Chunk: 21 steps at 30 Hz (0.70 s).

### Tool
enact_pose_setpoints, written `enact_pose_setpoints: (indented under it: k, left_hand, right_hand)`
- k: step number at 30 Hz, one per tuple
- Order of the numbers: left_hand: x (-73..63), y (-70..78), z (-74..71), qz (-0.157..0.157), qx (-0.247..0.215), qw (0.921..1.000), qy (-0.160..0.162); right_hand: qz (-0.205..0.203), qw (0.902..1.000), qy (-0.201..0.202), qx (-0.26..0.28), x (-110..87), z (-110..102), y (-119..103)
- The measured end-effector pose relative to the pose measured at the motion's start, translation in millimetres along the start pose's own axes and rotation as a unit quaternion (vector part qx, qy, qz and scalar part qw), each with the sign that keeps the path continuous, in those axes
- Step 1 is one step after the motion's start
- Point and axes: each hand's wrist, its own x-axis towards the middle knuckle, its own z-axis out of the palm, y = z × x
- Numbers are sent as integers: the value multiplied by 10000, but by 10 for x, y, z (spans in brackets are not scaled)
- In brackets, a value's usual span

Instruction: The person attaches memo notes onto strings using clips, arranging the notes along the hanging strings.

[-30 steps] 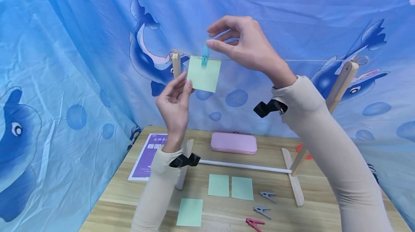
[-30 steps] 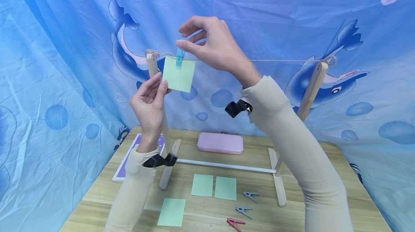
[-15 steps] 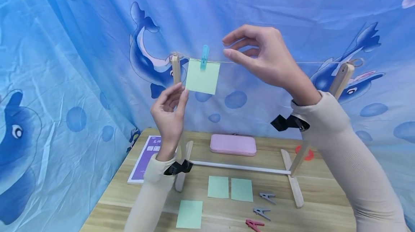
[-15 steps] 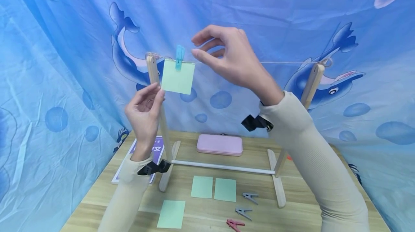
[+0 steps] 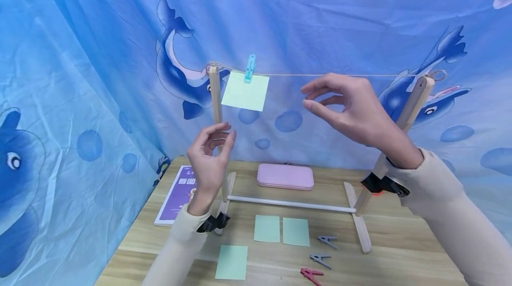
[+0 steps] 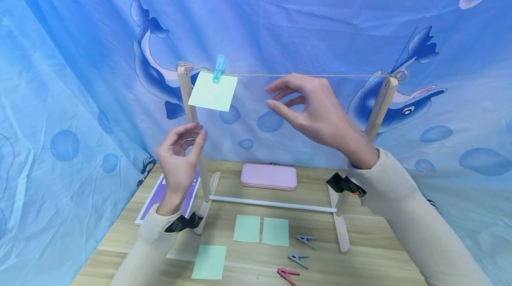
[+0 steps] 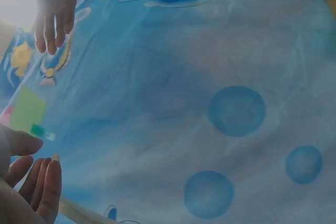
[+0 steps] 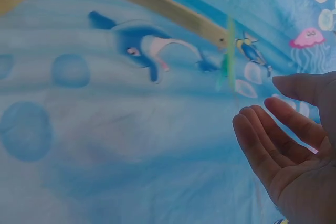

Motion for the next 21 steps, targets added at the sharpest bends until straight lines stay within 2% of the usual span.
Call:
enact_pose_setpoints:
  k: [6,12,17,21]
  left_hand:
    - [-215,-142,-40,-225,307,9980,-514]
    - [-456,-307,-85,-461,677,9909,-1067]
    - [-623,-413,-126,-700,1069,9794,-1562]
    - [-744,-479,-158,-939,1341,9647,-2063]
  right_hand:
    - [73,9998,-144,-65,-240,48,202]
    - [260,9989,-349,-166,-487,96,373]
    - [280,9980,-519,-228,-700,155,508]
    - [420,9966,-644,-278,-892,233,612]
